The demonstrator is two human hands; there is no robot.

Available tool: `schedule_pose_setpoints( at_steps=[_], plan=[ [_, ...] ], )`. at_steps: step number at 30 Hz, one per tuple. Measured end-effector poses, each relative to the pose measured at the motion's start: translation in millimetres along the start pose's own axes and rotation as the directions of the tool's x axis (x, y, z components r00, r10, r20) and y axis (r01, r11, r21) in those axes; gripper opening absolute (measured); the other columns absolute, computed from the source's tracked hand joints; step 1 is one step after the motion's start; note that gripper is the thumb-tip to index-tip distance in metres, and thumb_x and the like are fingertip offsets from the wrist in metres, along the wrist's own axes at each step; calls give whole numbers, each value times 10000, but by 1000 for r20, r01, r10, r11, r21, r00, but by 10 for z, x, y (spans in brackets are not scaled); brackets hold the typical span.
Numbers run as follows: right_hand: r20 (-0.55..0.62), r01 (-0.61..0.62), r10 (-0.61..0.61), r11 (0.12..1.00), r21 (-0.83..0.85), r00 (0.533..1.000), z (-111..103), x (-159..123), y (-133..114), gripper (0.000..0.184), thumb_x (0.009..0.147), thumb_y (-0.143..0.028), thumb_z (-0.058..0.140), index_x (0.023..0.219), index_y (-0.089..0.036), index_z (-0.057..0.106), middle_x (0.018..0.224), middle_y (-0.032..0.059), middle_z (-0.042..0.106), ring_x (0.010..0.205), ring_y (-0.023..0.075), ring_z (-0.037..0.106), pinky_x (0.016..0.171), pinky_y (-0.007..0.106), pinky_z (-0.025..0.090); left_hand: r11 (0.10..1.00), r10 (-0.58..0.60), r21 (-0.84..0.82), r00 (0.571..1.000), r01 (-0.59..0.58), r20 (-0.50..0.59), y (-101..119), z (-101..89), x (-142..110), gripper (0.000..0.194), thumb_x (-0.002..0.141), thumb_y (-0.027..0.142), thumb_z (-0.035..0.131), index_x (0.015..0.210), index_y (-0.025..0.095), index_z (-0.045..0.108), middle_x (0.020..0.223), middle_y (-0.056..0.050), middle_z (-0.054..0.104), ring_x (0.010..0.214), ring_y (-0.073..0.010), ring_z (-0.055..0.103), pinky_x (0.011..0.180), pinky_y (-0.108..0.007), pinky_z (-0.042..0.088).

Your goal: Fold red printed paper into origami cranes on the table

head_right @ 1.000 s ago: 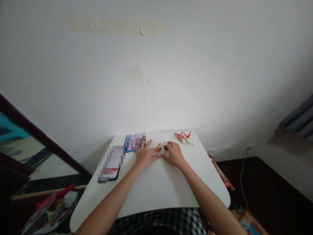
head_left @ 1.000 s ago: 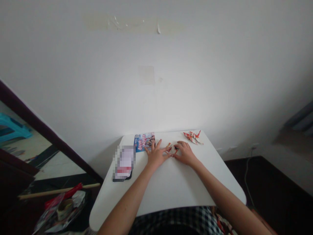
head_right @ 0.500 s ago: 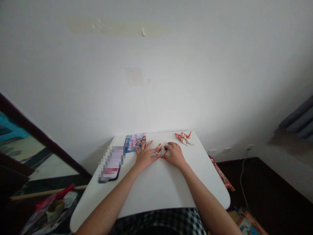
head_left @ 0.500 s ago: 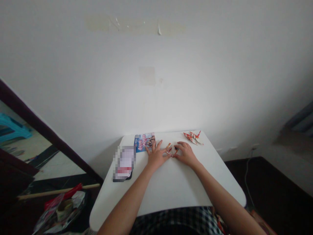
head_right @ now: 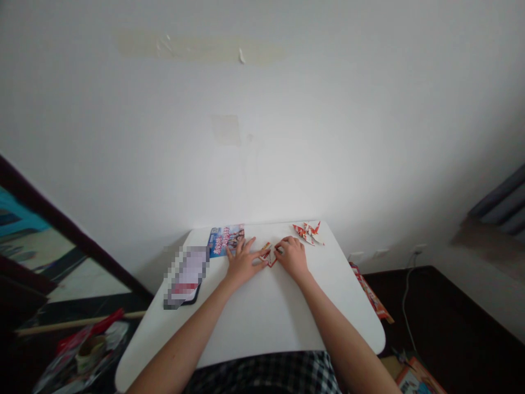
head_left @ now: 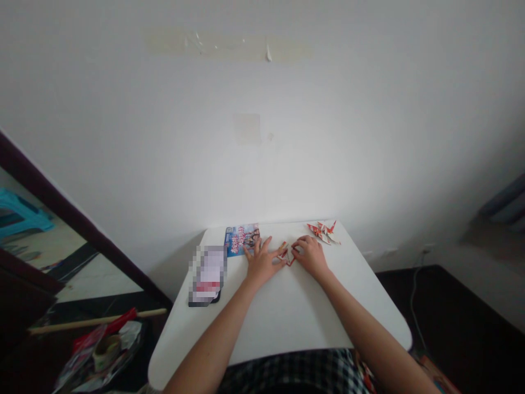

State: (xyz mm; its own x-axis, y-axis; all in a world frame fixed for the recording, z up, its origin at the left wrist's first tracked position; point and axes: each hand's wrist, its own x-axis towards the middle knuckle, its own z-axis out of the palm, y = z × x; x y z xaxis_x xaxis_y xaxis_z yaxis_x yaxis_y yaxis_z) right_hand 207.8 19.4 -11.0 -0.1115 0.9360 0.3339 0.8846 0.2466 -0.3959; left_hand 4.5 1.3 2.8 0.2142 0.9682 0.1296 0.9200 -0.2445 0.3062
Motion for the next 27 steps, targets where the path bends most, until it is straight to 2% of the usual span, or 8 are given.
schedule_pose_setpoints(
  at_steps=[4,13,23,27],
  plan=[
    [13,16,-16,1000,19,1000,-18,-28,15,214,887,-359,689,1079,-286,750,1240,66,640,1173,255,553,996,402,439,1000,2,-18,1000,-2,2,-3,-4,-4,428,868,648,607,1286,560,638,1673,9,324,1558,-389,161,1145,-801,-25],
    [52,91,-95,993,78,994,20,-91,66,413,811,-352,752,1218,-288,722,1334,104,603,1266,291,525,1075,450,428,1000,-4,19,1000,3,7,-8,-5,-1,450,872,671,585,1306,561,620,1663,23,346,1545,-411,183,1148,-801,-15],
    [24,176,-179,979,104,984,32,-132,121,469,790,-439,773,1232,-297,714,1334,112,606,1276,312,525,1086,492,429,1000,-11,24,1000,11,-8,-1,10,1,446,870,666,592,1303,567,620,1658,35,356,1541,-426,191,1154,-794,-28],
    [34,178,-182,979,101,983,13,-158,116,531,759,-419,802,1261,-286,692,1362,119,592,1287,319,516,1086,510,424,1000,5,14,1000,-4,-22,-15,37,6,451,868,668,595,1307,567,616,1655,11,360,1538,-422,200,1138,-810,-34]
  ],
)
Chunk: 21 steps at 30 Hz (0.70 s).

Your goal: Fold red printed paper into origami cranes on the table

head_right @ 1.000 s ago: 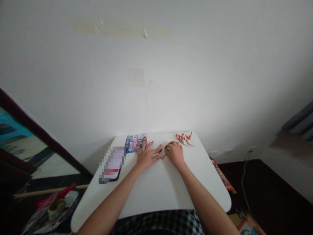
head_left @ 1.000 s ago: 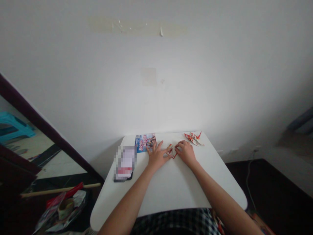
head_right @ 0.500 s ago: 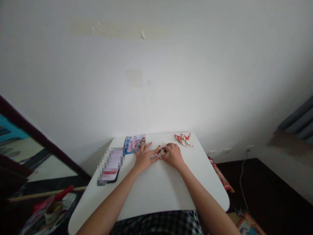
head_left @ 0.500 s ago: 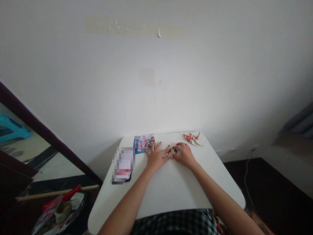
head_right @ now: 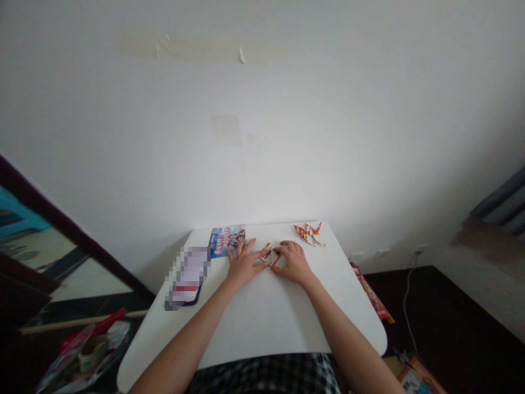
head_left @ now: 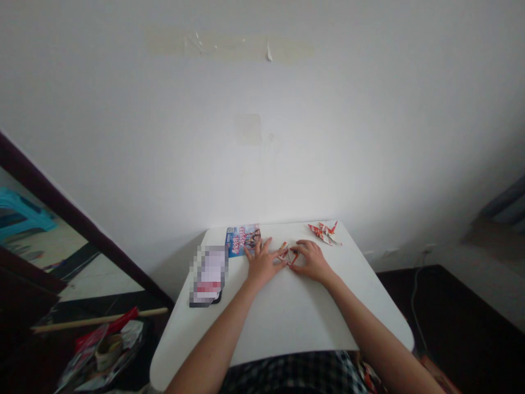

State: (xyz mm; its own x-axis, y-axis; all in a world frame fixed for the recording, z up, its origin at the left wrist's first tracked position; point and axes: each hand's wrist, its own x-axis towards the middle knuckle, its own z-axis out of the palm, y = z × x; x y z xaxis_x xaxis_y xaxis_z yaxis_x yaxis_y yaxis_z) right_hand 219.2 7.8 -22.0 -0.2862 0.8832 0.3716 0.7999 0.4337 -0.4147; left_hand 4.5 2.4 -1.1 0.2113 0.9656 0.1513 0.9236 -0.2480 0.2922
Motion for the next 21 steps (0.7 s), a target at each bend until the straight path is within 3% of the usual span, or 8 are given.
schedule_pose_setpoints(
  at_steps=[3,8,15,21],
  plan=[
    [6,2,-2,1000,4,1000,7,4,24,527,775,-426,797,1269,-282,684,1361,117,598,1287,314,518,1080,512,428,1000,2,-11,1000,-2,-4,-9,11,3,451,870,648,606,1311,554,621,1649,7,371,1536,-417,202,1148,-800,-30],
    [-47,-24,25,999,22,999,51,34,69,328,882,-370,685,1185,-249,722,1273,113,646,1220,274,565,1044,454,467,1000,5,-23,1000,-5,-14,-13,17,6,430,868,629,620,1290,550,640,1640,4,387,1537,-396,213,1157,-790,-28],
    [-59,-36,32,998,-60,998,35,14,-22,388,815,-351,739,1181,-221,726,1274,108,655,1201,270,567,1038,399,473,999,-1,-38,1000,1,-11,-5,8,7,434,853,649,628,1276,553,648,1648,11,378,1539,-400,208,1143,-808,-24],
    [-74,-103,95,989,-103,993,-10,91,-98,216,875,-343,691,1059,-256,767,1189,79,693,1141,245,581,986,362,462,997,-11,-76,1000,13,19,-6,-17,25,438,833,643,659,1265,570,646,1665,38,342,1538,-428,199,1113,-841,-30]
  ],
)
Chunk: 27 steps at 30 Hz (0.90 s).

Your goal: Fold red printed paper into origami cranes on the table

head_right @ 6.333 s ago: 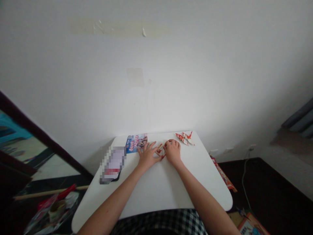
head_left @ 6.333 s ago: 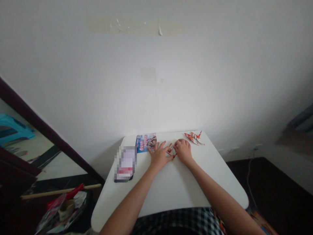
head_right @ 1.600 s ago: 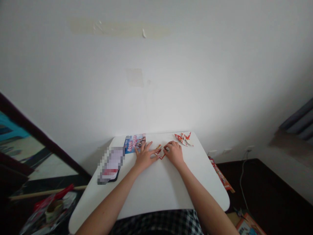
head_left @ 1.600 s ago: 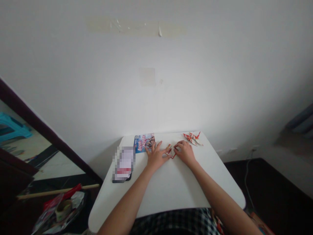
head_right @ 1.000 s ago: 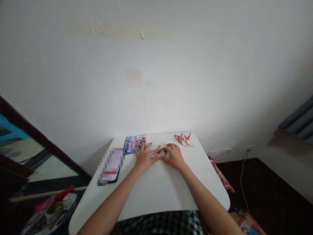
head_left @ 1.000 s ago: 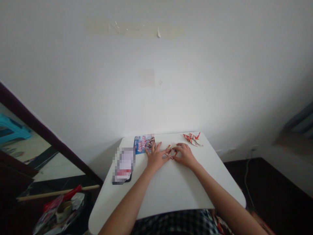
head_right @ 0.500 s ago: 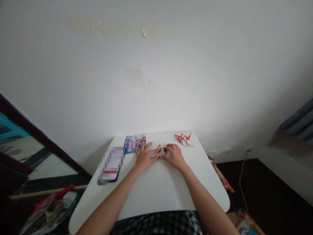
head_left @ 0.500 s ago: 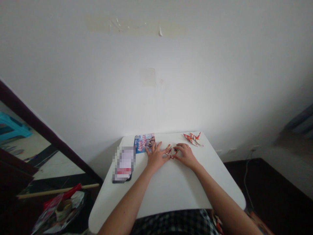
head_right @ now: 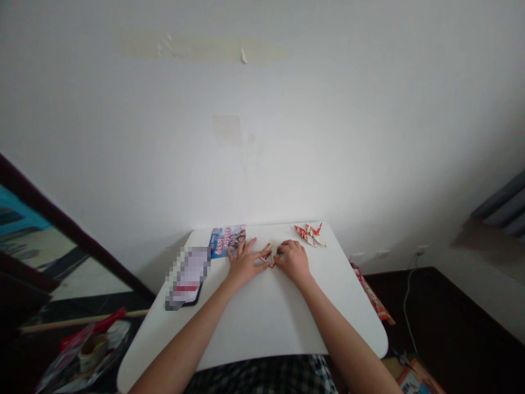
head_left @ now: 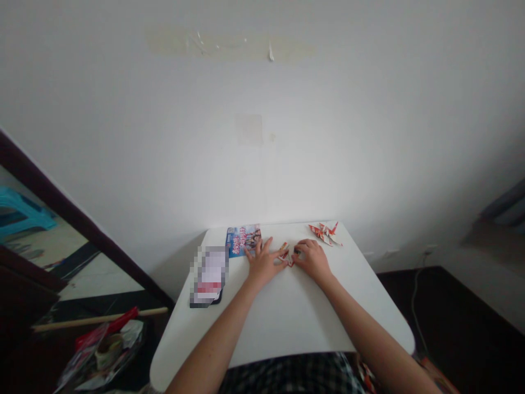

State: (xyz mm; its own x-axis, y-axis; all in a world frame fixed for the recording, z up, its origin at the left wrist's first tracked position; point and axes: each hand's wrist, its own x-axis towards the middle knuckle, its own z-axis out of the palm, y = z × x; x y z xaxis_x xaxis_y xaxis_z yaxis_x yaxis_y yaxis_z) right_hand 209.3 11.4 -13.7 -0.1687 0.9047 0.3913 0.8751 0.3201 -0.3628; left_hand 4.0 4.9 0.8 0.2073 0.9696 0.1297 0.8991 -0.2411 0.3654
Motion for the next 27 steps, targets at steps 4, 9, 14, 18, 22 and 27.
schedule_pose_setpoints(
  at_steps=[4,9,14,18,22,27],
  plan=[
    [-34,-57,56,998,-25,998,-5,73,-14,179,877,-351,701,1014,-266,778,1174,72,688,1234,277,511,1027,410,411,1000,-12,9,1000,12,4,6,-4,5,426,829,639,666,1252,581,650,1671,56,325,1547,-424,182,1122,-835,-23],
    [-17,-80,80,997,-6,997,38,191,24,154,887,-322,691,999,-261,777,1171,78,684,1186,289,530,993,424,419,1000,12,7,1000,-12,-2,-7,21,2,410,835,627,667,1242,578,658,1675,62,313,1547,-438,175,1110,-851,-20],
    [-42,-85,85,996,7,996,113,250,74,130,902,-281,661,960,-270,777,1124,84,683,1143,285,555,965,422,435,1000,18,6,1000,-17,-21,-16,29,-9,425,825,603,695,1247,562,663,1671,40,328,1544,-419,189,1125,-832,-38],
    [-82,-58,59,998,14,995,140,233,90,136,909,-286,649,960,-264,773,1105,83,683,1112,274,561,961,417,441,1000,19,10,1000,-19,-23,-9,12,-21,439,830,615,680,1265,556,655,1663,42,347,1546,-412,187,1145,-813,-36],
    [-79,-35,35,999,11,996,142,208,88,159,934,-277,618,999,-261,762,1128,89,674,1123,280,555,980,440,439,999,26,29,1000,-26,-17,-7,1,-33,459,846,617,657,1299,544,637,1664,18,348,1543,-434,185,1128,-829,-34],
    [-73,57,-50,993,103,996,142,169,90,217,949,-261,602,1108,-252,750,1161,103,654,1148,274,544,1002,443,456,997,19,71,999,-17,-26,-14,23,-34,517,852,649,626,1355,534,594,1657,-29,358,1540,-422,206,1121,-829,-33]
  ],
)
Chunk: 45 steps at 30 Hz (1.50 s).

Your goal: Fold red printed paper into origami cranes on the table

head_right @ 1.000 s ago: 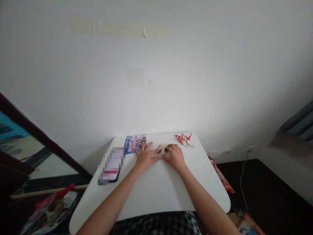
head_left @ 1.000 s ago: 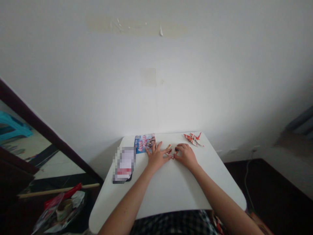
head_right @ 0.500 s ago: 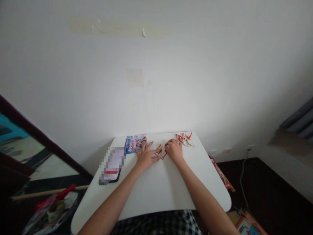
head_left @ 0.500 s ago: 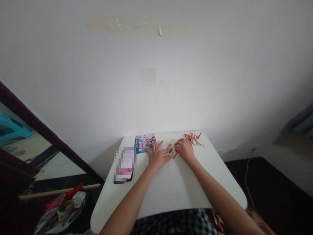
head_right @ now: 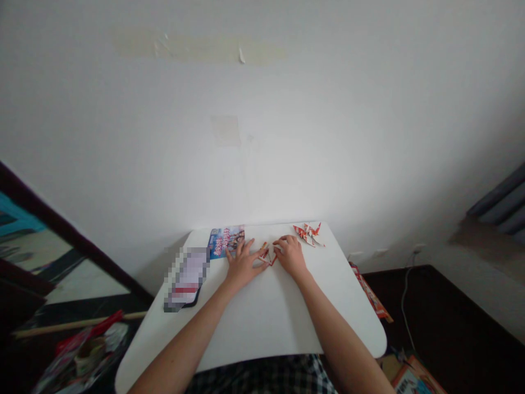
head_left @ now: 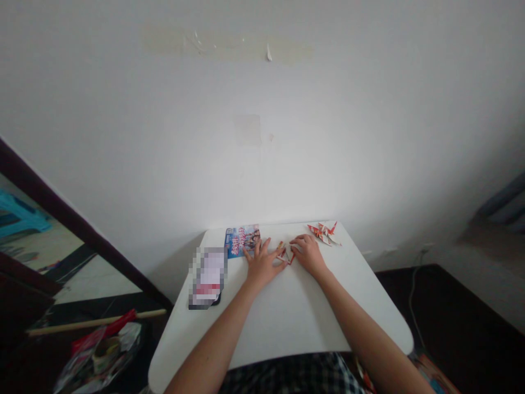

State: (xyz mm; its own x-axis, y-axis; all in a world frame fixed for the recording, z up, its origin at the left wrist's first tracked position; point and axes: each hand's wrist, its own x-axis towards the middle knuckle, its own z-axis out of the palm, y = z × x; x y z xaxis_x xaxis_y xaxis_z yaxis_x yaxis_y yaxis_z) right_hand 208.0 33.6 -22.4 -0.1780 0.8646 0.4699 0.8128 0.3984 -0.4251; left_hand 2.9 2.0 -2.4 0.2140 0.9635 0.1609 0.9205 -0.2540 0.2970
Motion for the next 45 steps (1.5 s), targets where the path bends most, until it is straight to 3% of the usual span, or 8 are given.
schedule_pose_setpoints(
  at_steps=[5,12,17,21,27,31,37,45],
  plan=[
    [27,58,-58,998,15,998,-20,-32,-16,221,940,-259,623,1105,-281,768,1220,105,645,1210,287,509,1007,459,469,1000,-13,-3,1000,13,-3,7,2,1,612,846,677,611,1433,539,503,1659,-41,352,1540,-413,209,1132,-822,-1],
    [44,131,-134,990,55,990,-39,-40,-12,210,944,-261,615,1076,-276,777,1174,75,721,1192,257,556,1027,450,455,1000,-16,-3,1000,16,16,24,-47,-15,579,853,660,609,1411,520,545,1660,-22,349,1538,-403,207,1168,-782,14],
    [91,114,-121,991,76,988,-23,-28,33,154,920,-314,654,966,-281,797,1120,51,759,1120,233,618,995,416,472,1000,-21,-21,999,22,48,35,-68,-20,531,864,611,621,1383,503,584,1674,-16,318,1551,-408,163,1161,-789,20],
    [84,131,-138,988,84,987,-23,-28,62,146,889,-319,691,983,-272,793,1134,49,764,1176,251,606,1027,432,466,1000,-17,-22,999,16,-30,30,-110,-44,510,834,562,694,1336,500,629,1682,-18,297,1555,-423,144,1144,-816,10],
    [101,172,-181,981,89,978,-64,-40,35,245,866,-273,698,1102,-272,766,1187,62,741,1217,251,594,1040,429,471,1000,11,-2,996,-11,-83,-42,-222,-43,266,859,495,699,1117,481,765,1637,32,390,1539,-411,197,1158,-814,-19],
    [128,173,-181,982,71,975,-78,-49,-2,286,891,-232,651,1152,-288,754,1218,65,715,1201,247,582,1034,432,476,999,39,7,994,-39,-100,-104,-223,-14,231,904,462,654,1105,496,764,1598,53,453,1513,-397,253,1154,-819,-19],
    [177,182,-190,981,64,966,-70,-53,12,334,953,-221,560,1236,-305,717,1302,54,676,1262,259,528,1091,474,447,999,50,-4,996,-50,-78,-133,-186,-1,235,922,467,630,1116,490,760,1594,40,463,1504,-385,284,1154,-817,48],
    [197,188,-195,981,52,961,-67,-83,23,418,944,-135,504,1275,-316,684,1396,21,642,1366,264,457,1142,538,405,987,147,-79,988,-143,41,-184,-268,26,245,837,403,760,1074,461,786,1561,44,506,1512,-381,278,1187,-786,12]
  ],
)
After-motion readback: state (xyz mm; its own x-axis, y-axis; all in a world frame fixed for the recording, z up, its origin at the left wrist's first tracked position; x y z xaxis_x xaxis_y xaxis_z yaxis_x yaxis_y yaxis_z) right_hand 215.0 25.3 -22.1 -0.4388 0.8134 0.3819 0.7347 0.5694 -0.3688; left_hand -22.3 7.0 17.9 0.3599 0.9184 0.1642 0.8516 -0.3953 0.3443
